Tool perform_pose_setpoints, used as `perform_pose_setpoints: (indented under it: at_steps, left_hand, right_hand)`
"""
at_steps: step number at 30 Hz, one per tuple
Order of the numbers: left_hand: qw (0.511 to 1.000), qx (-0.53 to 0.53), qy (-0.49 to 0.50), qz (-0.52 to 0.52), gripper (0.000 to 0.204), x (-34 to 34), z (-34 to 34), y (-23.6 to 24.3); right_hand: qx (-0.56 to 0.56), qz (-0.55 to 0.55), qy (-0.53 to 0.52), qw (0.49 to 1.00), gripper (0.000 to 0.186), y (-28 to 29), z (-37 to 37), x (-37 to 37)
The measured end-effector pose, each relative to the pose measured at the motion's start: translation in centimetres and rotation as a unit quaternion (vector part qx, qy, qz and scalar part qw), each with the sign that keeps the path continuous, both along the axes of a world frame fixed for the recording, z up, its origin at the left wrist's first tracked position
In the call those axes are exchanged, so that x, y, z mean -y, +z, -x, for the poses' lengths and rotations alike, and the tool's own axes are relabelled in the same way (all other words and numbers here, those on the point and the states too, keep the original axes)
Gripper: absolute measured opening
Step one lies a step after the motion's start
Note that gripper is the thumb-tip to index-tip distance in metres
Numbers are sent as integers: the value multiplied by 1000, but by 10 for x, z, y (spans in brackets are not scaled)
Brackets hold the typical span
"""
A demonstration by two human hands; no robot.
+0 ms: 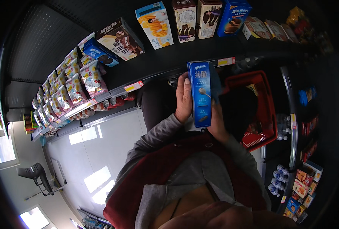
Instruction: The person wipes a supermarket shelf with a blue cloth, then picks up and wipes several snack packages and instant noodle cups before placing them back on the shelf. They continue wiping the shelf and handling additional snack boxes, moving them into a red basket.
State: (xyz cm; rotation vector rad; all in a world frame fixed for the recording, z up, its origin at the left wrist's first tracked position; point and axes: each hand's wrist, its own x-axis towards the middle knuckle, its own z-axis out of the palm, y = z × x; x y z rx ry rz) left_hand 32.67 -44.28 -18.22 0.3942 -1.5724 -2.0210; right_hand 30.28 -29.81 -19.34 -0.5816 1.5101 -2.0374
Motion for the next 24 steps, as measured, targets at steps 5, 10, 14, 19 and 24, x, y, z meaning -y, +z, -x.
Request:
perform_pose_setpoints:
  at_steps: [5,10,14,19,24]
  left_hand:
    - [998,-22,-19,50,48,-14,-13,0]
    - [984,-59,-169,-25,83,-21,-38,9]
    - [973,21,-225,-40,106,-20,-46,17]
    - [901,59,-272,-334,79,1,-37,9]
    - [869,45,-255,-421,94,21,-22,-4]
  right_hand:
    - [118,30,-65,990,52,16,1,5]
    - [43,18,-108,993,44,11,1,12]
    - [-24,-42,-104,993,39,2,14,5]
    - [-83,3,-188,979,29,11,50,-9]
    - [-260,-25,-239,935,25,51,62,-40]
